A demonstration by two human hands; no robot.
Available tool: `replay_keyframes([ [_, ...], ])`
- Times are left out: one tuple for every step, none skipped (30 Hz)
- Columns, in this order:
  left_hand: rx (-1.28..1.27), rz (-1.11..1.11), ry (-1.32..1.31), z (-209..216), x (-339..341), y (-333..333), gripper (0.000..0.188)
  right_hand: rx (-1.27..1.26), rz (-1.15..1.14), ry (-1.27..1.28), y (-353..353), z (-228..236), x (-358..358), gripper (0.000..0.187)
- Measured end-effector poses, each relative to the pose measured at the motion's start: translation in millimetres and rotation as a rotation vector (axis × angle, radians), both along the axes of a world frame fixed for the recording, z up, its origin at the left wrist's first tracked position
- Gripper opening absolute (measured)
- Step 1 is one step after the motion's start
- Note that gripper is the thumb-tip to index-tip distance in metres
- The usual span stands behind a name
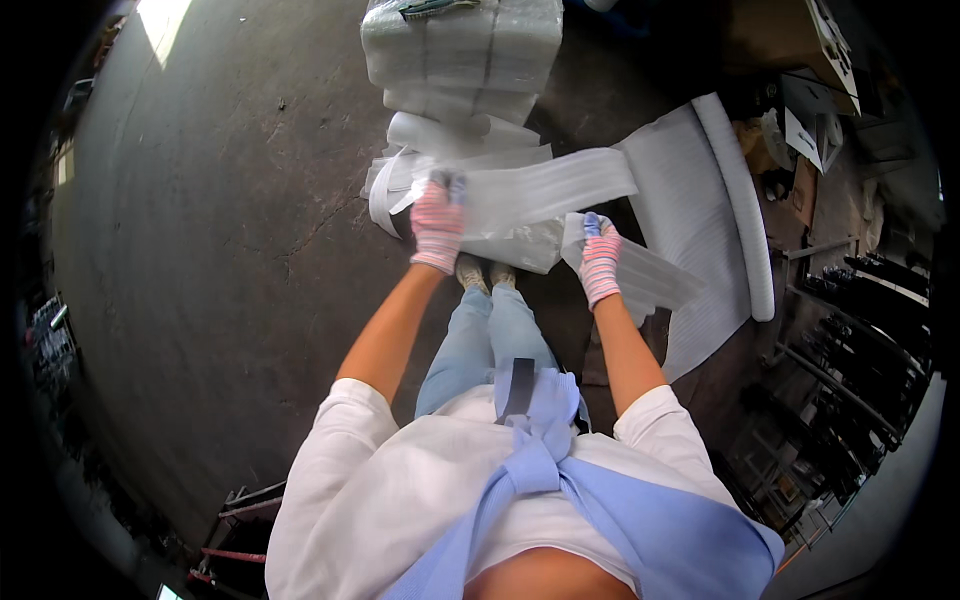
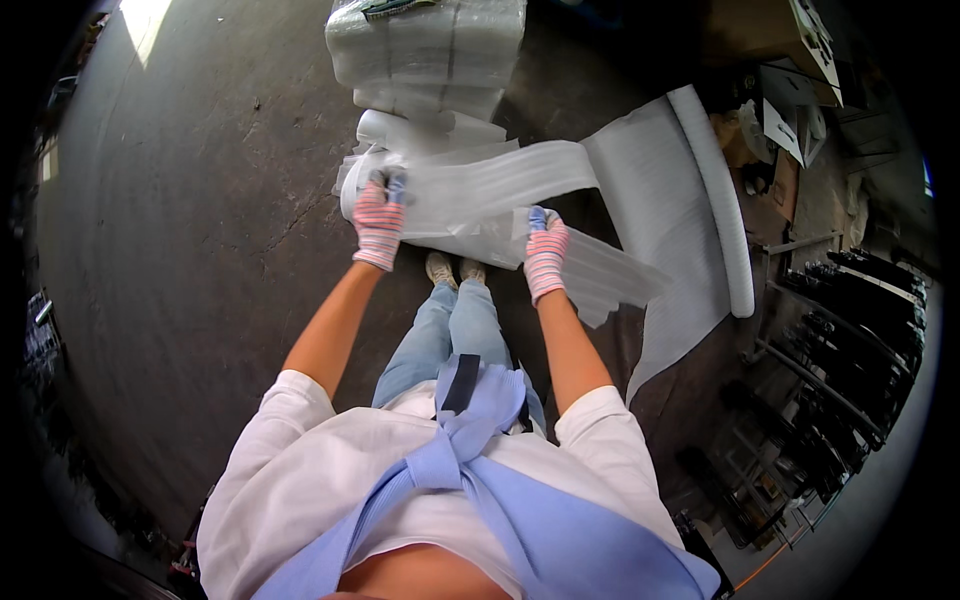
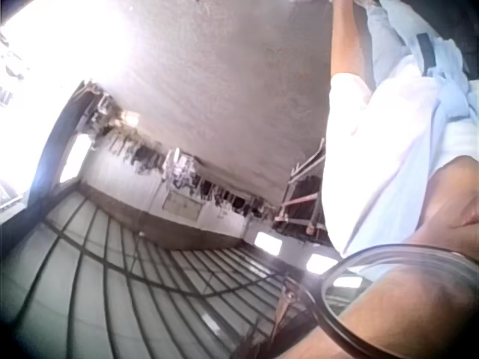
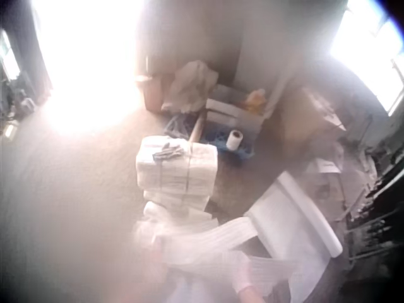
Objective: The person tears large sheets of white paper into smaller pieces by hand. They repeatedly pull sheets from a stack, tear them into strips or chunks, and accumulate the torn pieces in a pile on the floor.
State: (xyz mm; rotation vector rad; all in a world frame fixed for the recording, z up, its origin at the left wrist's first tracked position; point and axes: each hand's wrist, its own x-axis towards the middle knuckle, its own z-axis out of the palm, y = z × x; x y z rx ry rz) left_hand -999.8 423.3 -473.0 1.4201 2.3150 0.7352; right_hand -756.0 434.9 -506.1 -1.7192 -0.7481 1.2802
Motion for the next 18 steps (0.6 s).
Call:
replay_keyframes([
  [-0.046,-0.021,-0.061,0,31,-6,0.025,-0.071,-0.111,0.220,2,-1,-21,0.011],
  [-0.094,-0.038,-0.120,0,61,-12,0.032,-0.120,-0.203,0.353,3,-10,-37,0.008],
  [-0.114,-0.070,-0.064,-27,83,-21,0.035,-0.168,-0.295,0.487,3,-16,-51,0.006],
  [-0.144,-0.016,-0.230,-15,93,-17,0.035,-0.157,-0.233,0.553,2,4,-67,0.006],
  [-0.167,0.055,-0.388,-1,103,-13,0.036,-0.140,-0.164,0.620,1,27,-76,0.007],
  [-0.128,0.068,-0.674,-16,104,-14,0.033,-0.127,-0.046,0.738,-5,-1,-65,0.012],
  [-0.085,0.080,-0.956,-32,104,-18,0.036,-0.130,-0.023,0.765,-2,-1,-64,0.014],
  [-0.036,0.149,-1.267,-44,106,-22,0.038,-0.129,0.005,0.697,-1,6,-67,0.015],
  [0.021,0.220,-1.577,-55,106,-26,0.041,-0.127,0.032,0.630,2,9,-71,0.015],
  [0.081,0.291,-1.889,-61,107,-27,0.044,-0.181,0.051,0.567,5,-1,-69,0.018],
  [0.018,0.329,-2.038,-70,103,-25,0.045,-0.235,0.070,0.503,8,-12,-65,0.022],
  [-0.047,0.369,-2.186,-79,96,-24,0.046,-0.288,0.088,0.439,11,-26,-61,0.026],
  [-0.112,0.406,-2.334,-87,87,-20,0.048,-0.367,-0.048,0.379,14,-52,-55,0.026],
  [-0.146,0.370,-2.201,-97,81,-19,0.045,-0.444,-0.189,0.312,13,-89,-44,0.027],
  [-0.177,0.328,-2.072,-112,72,-17,0.043,-0.512,-0.329,0.239,16,-117,-37,0.028],
  [-0.201,0.290,-1.940,-131,59,-15,0.041,-0.595,-0.272,-0.100,26,-121,-39,0.026],
  [-0.230,0.246,-1.810,-149,43,-14,0.040,-0.410,-0.343,-0.144,24,-151,-29,0.025],
  [-0.228,0.201,-1.466,-191,19,-21,0.039,-0.272,-0.327,-0.204,31,-148,-40,0.025],
])
